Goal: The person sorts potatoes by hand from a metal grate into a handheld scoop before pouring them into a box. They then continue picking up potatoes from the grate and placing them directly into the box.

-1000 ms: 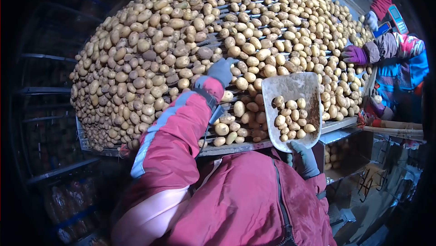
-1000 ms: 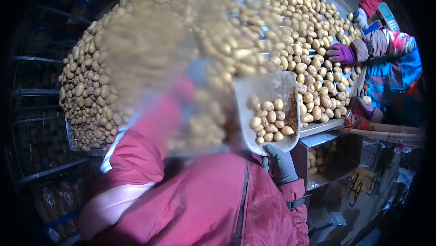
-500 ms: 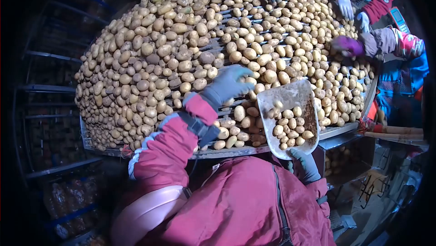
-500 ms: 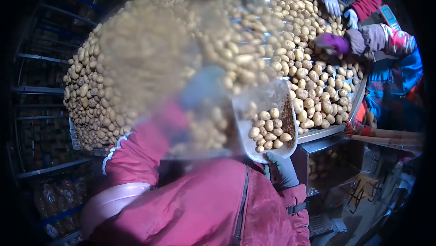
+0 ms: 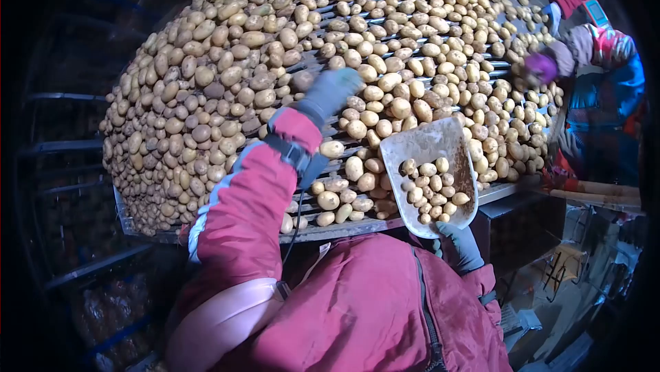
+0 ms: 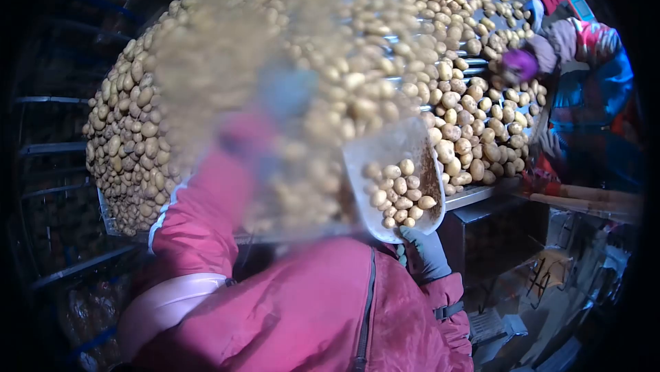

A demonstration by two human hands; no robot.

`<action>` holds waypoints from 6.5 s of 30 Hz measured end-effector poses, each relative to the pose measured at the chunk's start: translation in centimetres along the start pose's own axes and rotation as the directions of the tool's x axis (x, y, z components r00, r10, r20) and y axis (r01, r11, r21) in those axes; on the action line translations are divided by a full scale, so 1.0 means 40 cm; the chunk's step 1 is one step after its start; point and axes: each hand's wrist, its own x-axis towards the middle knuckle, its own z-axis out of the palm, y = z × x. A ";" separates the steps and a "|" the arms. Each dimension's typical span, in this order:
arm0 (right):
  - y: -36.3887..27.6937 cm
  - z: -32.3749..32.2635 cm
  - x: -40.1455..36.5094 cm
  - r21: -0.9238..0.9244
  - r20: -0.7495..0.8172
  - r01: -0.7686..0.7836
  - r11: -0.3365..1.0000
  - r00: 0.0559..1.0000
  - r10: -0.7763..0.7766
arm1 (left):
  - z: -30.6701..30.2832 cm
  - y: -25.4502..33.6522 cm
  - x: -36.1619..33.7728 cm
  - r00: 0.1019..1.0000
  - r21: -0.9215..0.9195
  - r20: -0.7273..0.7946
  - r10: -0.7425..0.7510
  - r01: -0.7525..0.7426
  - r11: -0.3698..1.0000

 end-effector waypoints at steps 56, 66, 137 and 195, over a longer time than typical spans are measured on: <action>-0.023 0.054 0.119 -0.124 -0.016 -0.109 0.986 0.994 0.108 | -0.206 -0.350 -0.678 0.520 0.279 -0.705 -0.482 0.828 0.486; -0.046 0.085 0.209 -0.213 0.078 -0.006 0.977 0.997 0.023 | -0.070 -0.042 -0.642 0.921 0.117 -0.323 -0.220 0.270 0.956; -0.040 0.083 0.205 -0.008 0.053 -0.039 0.999 0.998 0.040 | -0.280 -0.367 0.093 0.743 0.222 -0.637 -0.205 0.432 0.874; -0.033 0.040 0.151 -0.255 -0.024 0.028 0.967 0.999 -0.035 | -0.113 0.037 0.048 0.984 -0.529 -0.152 0.093 -0.160 0.833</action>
